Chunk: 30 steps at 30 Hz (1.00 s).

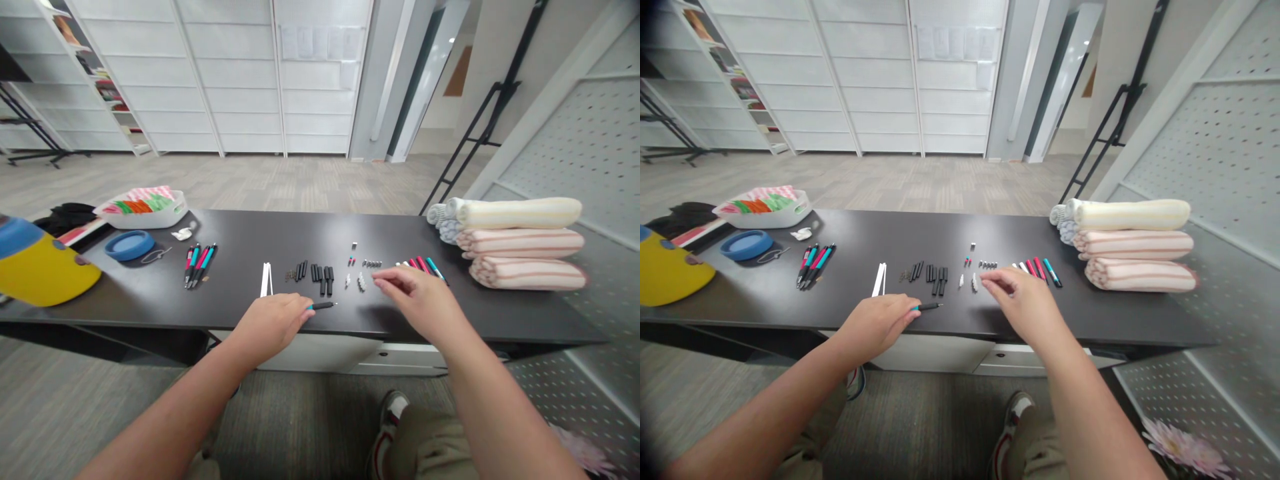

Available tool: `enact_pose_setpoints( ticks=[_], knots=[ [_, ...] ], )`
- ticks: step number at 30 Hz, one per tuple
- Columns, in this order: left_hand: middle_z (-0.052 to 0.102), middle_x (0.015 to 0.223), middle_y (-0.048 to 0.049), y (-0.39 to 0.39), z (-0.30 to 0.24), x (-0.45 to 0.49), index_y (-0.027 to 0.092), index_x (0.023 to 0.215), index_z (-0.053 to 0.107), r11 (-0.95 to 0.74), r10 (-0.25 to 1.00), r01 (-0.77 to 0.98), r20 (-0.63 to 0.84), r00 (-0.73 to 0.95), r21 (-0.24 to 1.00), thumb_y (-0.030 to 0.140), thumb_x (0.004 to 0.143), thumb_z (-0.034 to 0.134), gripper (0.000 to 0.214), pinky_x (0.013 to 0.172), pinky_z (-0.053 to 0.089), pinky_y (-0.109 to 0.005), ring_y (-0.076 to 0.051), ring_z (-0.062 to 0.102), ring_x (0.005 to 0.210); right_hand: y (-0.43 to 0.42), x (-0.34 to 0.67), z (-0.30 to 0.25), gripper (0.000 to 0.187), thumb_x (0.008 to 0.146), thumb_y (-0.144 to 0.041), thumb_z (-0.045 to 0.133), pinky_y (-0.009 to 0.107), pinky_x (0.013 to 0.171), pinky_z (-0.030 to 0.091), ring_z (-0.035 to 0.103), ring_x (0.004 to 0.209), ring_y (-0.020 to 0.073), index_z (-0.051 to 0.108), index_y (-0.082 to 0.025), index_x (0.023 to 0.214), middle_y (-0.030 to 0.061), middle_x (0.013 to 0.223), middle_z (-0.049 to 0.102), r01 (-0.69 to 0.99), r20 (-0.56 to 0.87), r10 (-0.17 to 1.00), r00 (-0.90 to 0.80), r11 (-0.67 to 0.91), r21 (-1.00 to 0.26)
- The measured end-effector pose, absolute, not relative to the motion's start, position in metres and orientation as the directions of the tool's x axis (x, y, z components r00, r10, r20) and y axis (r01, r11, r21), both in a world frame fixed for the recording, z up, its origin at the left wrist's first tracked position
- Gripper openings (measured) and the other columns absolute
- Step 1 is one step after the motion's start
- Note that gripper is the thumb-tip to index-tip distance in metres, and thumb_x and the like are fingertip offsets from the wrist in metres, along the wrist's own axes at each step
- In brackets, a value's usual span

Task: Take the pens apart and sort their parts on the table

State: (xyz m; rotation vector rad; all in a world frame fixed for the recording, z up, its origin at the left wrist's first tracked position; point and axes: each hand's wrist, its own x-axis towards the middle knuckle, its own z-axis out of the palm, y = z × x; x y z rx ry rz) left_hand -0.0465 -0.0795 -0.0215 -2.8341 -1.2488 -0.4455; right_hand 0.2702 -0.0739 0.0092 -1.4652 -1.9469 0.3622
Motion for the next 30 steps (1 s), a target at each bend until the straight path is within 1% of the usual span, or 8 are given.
enact_pose_setpoints(
  ticks=[4, 7, 10, 12, 16, 23, 28, 30],
  knots=[
    [0.073, 0.097, -0.0027, -0.080, -0.020, -0.045, 0.023, 0.111, 0.065, -0.674, 0.730, 0.731, 0.249, 0.636, 0.109, 0.036, 0.109, 0.041, 0.028, 0.074, 0.050, -0.031, -0.020, 0.071, 0.089, -0.038, 0.306, 0.008, 0.018, 0.093, -0.022, 0.062, 0.035, 0.082, 0.052, 0.071, 0.089, 0.0243, 0.080, -0.020, 0.094, 0.0084, 0.095, 0.077, 0.922, 0.400, 0.894, -0.201, 0.310, -0.231],
    [0.073, 0.096, -0.0028, -0.079, -0.020, -0.045, 0.023, 0.109, 0.065, -0.669, 0.736, 0.734, 0.245, 0.631, 0.116, 0.036, 0.109, 0.042, 0.027, 0.074, 0.050, -0.030, -0.020, 0.071, 0.089, -0.015, 0.313, 0.003, 0.017, 0.090, -0.017, 0.064, 0.034, 0.080, 0.051, 0.071, 0.084, 0.0235, 0.081, -0.019, 0.091, 0.0094, 0.092, 0.077, 0.959, 0.314, 0.922, -0.228, 0.268, -0.090],
    [0.074, 0.097, -0.0031, -0.079, -0.020, -0.046, 0.023, 0.109, 0.065, -0.670, 0.734, 0.732, 0.249, 0.632, 0.119, 0.036, 0.109, 0.042, 0.027, 0.074, 0.050, -0.030, -0.020, 0.071, 0.089, -0.003, 0.310, -0.003, 0.018, 0.087, -0.015, 0.064, 0.032, 0.078, 0.050, 0.070, 0.082, 0.0223, 0.081, -0.020, 0.089, 0.0085, 0.090, 0.076, 0.968, 0.247, 0.940, -0.236, 0.249, -0.023],
    [0.074, 0.098, -0.0033, -0.079, -0.020, -0.046, 0.023, 0.111, 0.065, -0.676, 0.729, 0.727, 0.254, 0.636, 0.119, 0.036, 0.109, 0.042, 0.027, 0.075, 0.051, -0.031, -0.020, 0.071, 0.090, 0.001, 0.306, -0.005, 0.017, 0.086, -0.015, 0.065, 0.032, 0.079, 0.050, 0.071, 0.083, 0.0224, 0.080, -0.021, 0.091, 0.0079, 0.091, 0.077, 0.970, 0.229, 0.947, -0.227, 0.240, -0.033],
    [0.074, 0.096, -0.0029, -0.080, -0.020, -0.046, 0.023, 0.109, 0.065, -0.680, 0.726, 0.722, 0.255, 0.639, 0.127, 0.036, 0.109, 0.041, 0.027, 0.076, 0.050, -0.031, -0.020, 0.071, 0.089, 0.003, 0.303, -0.008, 0.022, 0.085, -0.012, 0.064, 0.031, 0.079, 0.051, 0.073, 0.086, 0.0219, 0.077, -0.019, 0.101, 0.0063, 0.095, 0.079, 0.961, 0.235, 0.956, -0.175, 0.218, -0.168],
    [0.074, 0.099, -0.0030, -0.079, -0.021, -0.047, 0.023, 0.112, 0.064, -0.680, 0.727, 0.720, 0.258, 0.636, 0.142, 0.037, 0.109, 0.041, 0.028, 0.077, 0.051, -0.033, -0.021, 0.071, 0.092, -0.002, 0.308, -0.008, 0.034, 0.084, -0.013, 0.065, 0.031, 0.073, 0.050, 0.070, 0.075, 0.0189, 0.068, -0.021, 0.117, 0.0025, 0.096, 0.079, 0.933, 0.265, 0.958, -0.110, 0.191, -0.305],
    [0.073, 0.100, -0.0023, -0.079, -0.021, -0.048, 0.023, 0.112, 0.064, -0.682, 0.727, 0.713, 0.263, 0.635, 0.163, 0.036, 0.109, 0.041, 0.027, 0.078, 0.050, -0.033, -0.021, 0.070, 0.092, -0.033, 0.289, 0.003, 0.023, 0.095, -0.026, 0.057, 0.036, 0.078, 0.052, 0.068, 0.078, 0.0220, 0.070, -0.018, 0.112, 0.0098, 0.100, 0.076, 0.922, 0.528, 0.843, -0.102, 0.280, -0.268],
    [0.073, 0.099, -0.0018, -0.079, -0.021, -0.048, 0.023, 0.112, 0.063, -0.681, 0.728, 0.714, 0.258, 0.635, 0.164, 0.037, 0.109, 0.041, 0.026, 0.076, 0.049, -0.033, -0.021, 0.070, 0.091, -0.054, 0.267, 0.005, 0.025, 0.101, -0.033, 0.053, 0.036, 0.078, 0.052, 0.067, 0.078, 0.0213, 0.071, -0.019, 0.111, 0.0093, 0.098, 0.076, 0.876, 0.518, 0.839, -0.169, 0.369, -0.312]
  ],
)
